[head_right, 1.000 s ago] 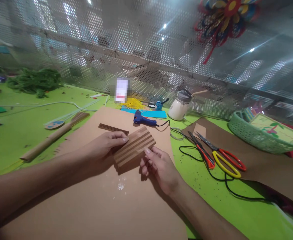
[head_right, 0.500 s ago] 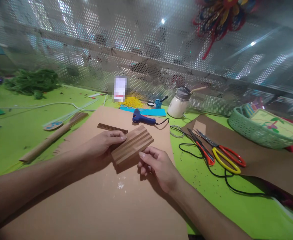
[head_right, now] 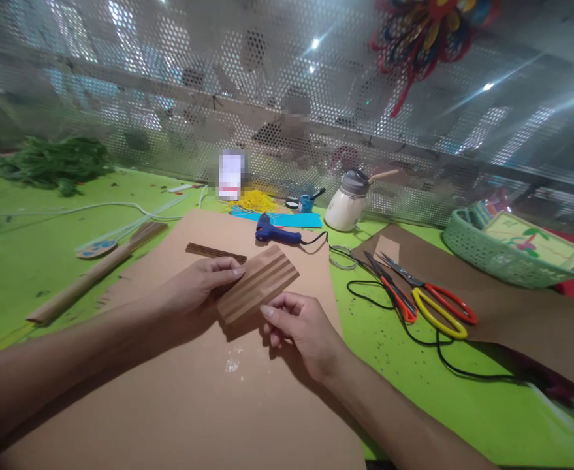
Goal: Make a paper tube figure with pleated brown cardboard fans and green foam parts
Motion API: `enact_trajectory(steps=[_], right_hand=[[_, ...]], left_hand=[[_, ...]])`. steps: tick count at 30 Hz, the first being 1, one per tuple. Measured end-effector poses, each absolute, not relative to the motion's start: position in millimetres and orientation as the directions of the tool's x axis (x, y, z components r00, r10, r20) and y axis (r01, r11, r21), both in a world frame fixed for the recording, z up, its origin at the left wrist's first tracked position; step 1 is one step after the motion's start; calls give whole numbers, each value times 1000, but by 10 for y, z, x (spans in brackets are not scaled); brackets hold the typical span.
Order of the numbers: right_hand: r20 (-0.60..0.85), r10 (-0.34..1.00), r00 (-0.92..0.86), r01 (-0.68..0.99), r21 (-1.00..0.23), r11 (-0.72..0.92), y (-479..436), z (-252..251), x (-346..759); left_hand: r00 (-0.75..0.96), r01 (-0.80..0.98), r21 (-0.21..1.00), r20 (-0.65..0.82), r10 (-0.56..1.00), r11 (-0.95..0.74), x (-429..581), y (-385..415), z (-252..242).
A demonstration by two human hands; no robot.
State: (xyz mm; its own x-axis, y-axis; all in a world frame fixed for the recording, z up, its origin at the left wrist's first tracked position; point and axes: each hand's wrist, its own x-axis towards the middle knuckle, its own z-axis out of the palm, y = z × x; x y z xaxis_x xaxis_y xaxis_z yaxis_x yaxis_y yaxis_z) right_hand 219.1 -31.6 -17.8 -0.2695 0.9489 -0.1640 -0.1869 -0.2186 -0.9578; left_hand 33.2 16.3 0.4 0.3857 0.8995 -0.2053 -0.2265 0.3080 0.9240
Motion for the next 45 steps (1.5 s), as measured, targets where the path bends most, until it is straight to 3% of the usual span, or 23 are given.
enact_trajectory(steps=[9, 45], right_hand=[[-187, 952, -242, -176, -956, -233, -296, -183, 2162], [-157, 955, -251, -195, -958, -209, -301, -227, 2146]], left_hand=[[378, -189, 954, -149, 914, 233, 330, 158, -14], [392, -246, 939, -129, 911, 239, 321, 128, -40]])
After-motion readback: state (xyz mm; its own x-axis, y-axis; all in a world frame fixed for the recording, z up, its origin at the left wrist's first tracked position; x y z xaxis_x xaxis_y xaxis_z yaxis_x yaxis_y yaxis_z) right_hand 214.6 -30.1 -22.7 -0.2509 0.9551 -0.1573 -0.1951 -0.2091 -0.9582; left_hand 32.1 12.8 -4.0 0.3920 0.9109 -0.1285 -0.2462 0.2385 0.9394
